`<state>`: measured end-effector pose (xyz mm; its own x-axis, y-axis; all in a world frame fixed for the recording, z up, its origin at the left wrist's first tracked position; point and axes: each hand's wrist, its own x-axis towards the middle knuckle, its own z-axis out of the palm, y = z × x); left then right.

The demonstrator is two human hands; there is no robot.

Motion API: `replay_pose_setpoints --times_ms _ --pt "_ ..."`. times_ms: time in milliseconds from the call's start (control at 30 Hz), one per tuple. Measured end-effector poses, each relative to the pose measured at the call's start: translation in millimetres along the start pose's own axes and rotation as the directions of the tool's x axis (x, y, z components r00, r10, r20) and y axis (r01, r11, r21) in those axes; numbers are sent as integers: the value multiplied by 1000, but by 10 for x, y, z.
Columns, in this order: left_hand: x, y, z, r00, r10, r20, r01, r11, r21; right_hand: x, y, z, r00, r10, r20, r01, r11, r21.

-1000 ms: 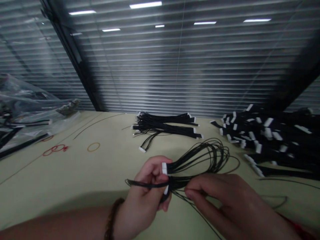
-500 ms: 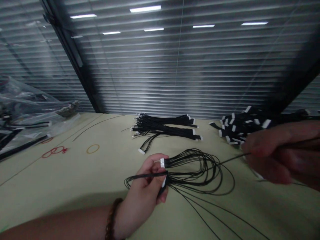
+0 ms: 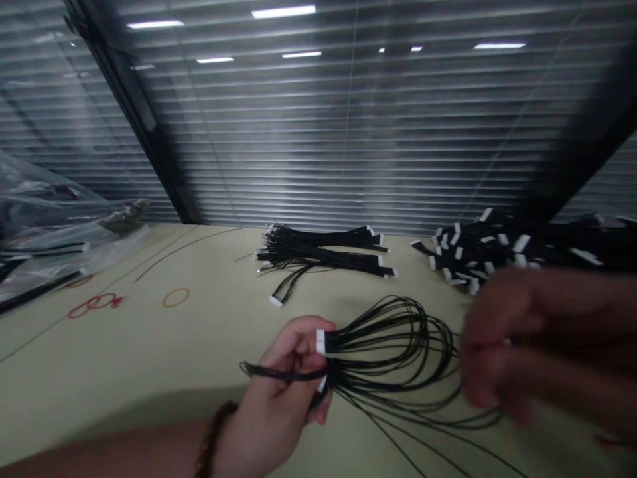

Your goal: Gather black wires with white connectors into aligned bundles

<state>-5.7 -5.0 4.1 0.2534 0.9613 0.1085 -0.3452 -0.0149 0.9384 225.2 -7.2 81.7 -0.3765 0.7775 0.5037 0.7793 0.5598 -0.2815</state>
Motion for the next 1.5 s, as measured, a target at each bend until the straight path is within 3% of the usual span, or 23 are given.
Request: replay_pose_setpoints --times_ms 133,233,367,867,1167,1267,1400,1500 --pt "-46 -9 12 999 -3 53 5 999 -39 -88 -249 377 953 -294 72 297 954 -31" --pt "-74 -24 18 997 -7 82 11 999 -52 -115 -318 480 935 -350 50 351 936 -16" --pt "-84 -29 21 996 -5 90 10 998 -56 -129 -313 460 926 -377 17 378 925 -38" --pt "-107 -67 -23 987 37 160 -45 998 49 -66 -348 486 921 -380 -86 379 925 -20" --pt "-118 -45 18 985 22 172 -42 993 115 -89 -333 590 921 -367 132 362 930 64" --pt "-61 -39 28 993 0 116 -15 991 129 -75 -324 579 943 -328 62 328 945 8" --pt "43 -56 -3 997 -49 -64 56 992 111 -53 -307 441 952 -294 -86 279 948 -152" --pt "93 -77 -33 989 -54 -136 70 991 117 -88 -292 389 977 -211 22 212 973 -96"
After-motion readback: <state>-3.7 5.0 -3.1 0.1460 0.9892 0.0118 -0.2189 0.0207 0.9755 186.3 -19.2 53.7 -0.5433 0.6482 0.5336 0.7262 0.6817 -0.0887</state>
